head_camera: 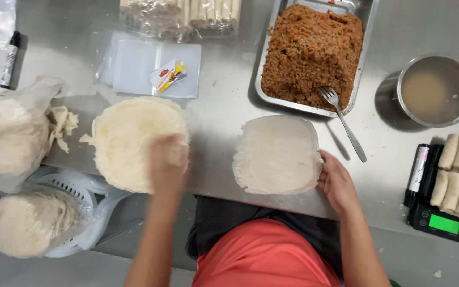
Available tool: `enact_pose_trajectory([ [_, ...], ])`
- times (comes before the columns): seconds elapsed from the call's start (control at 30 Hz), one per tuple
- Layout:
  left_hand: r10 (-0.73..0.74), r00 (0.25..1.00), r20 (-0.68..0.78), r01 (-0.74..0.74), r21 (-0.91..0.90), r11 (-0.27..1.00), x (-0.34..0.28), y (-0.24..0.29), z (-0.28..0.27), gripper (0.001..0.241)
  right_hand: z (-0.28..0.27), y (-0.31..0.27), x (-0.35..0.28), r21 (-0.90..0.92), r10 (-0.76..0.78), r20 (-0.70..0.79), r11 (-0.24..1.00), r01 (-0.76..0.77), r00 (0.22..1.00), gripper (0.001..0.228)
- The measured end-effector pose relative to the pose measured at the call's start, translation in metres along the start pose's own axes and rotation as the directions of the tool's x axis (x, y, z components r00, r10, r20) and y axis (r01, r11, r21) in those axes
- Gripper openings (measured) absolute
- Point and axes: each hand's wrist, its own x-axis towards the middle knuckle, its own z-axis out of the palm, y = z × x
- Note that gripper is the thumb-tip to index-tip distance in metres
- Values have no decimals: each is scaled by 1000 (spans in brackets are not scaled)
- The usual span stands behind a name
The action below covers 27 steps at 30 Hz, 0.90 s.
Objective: The person organizes previously prepared spring rolls by weighing them on a digital scale and then places a portion of filling onto a fresh wrapper and rolls it by hand.
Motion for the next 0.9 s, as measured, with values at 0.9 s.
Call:
enact_pose_trajectory([
  [0.9,-95,787,609,489,-524,697,-92,46,220,15,28,11,-74,-360,-256,-182,916,178,949,20],
])
